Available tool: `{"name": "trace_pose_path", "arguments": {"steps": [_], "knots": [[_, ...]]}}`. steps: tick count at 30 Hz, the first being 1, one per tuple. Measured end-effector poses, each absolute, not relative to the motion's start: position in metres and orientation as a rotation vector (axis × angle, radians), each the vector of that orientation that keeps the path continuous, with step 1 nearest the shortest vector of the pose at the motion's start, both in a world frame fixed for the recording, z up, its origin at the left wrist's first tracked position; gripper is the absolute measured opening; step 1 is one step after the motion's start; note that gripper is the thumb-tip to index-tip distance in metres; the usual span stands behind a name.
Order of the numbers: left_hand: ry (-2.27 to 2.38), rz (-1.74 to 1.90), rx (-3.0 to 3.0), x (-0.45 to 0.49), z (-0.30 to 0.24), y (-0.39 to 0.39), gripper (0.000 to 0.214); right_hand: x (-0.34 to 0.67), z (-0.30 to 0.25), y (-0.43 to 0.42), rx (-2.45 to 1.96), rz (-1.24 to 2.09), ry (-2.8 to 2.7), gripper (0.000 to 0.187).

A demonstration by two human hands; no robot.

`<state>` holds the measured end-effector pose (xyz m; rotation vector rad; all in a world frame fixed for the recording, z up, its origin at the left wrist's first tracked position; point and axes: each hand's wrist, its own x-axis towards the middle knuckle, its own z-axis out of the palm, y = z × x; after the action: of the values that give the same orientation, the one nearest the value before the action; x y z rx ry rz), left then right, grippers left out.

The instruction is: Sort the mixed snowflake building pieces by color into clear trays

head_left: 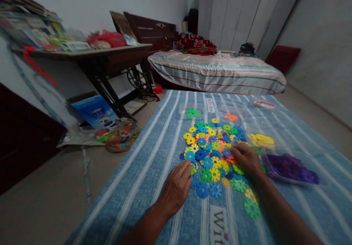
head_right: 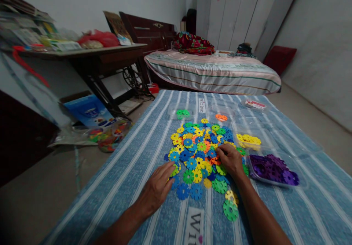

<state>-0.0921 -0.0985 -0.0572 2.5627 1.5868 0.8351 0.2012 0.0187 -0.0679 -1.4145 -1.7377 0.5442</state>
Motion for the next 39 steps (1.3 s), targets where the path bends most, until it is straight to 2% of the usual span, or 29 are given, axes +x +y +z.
{"name": "trace_pose_path", "arguments": {"steps": [11,17,23,26,30,39], "knots": [[1.505,1.087,2.657,-0.095,-0.06,-0.095,0.033,0.197,-0.065,0.024,-1.493,0.341,-1.84,0.032],[1.45,1.132,2.636,-0.095,-0.056,-0.095,0.034,0.199,-0.047,0.027,-1.446,0.166,-2.258,0.032],[1.494,1.131,2.557,-0.097,-0.059,-0.096,0.034,0.216,-0.045,-0.011,-1.431,-0.055,-2.11,0.027],[1.529,1.107,2.542,-0.097,-0.06,-0.097,0.034,0.224,-0.061,-0.043,-1.496,-0.178,-2.054,0.04],[1.553,1.085,2.566,-0.097,-0.058,-0.096,0.035,0.219,-0.083,-0.083,-1.575,-0.164,-2.031,0.056],[1.559,1.09,2.563,-0.097,-0.059,-0.095,0.035,0.191,-0.092,-0.094,-1.667,-0.068,-1.965,0.056]]}}
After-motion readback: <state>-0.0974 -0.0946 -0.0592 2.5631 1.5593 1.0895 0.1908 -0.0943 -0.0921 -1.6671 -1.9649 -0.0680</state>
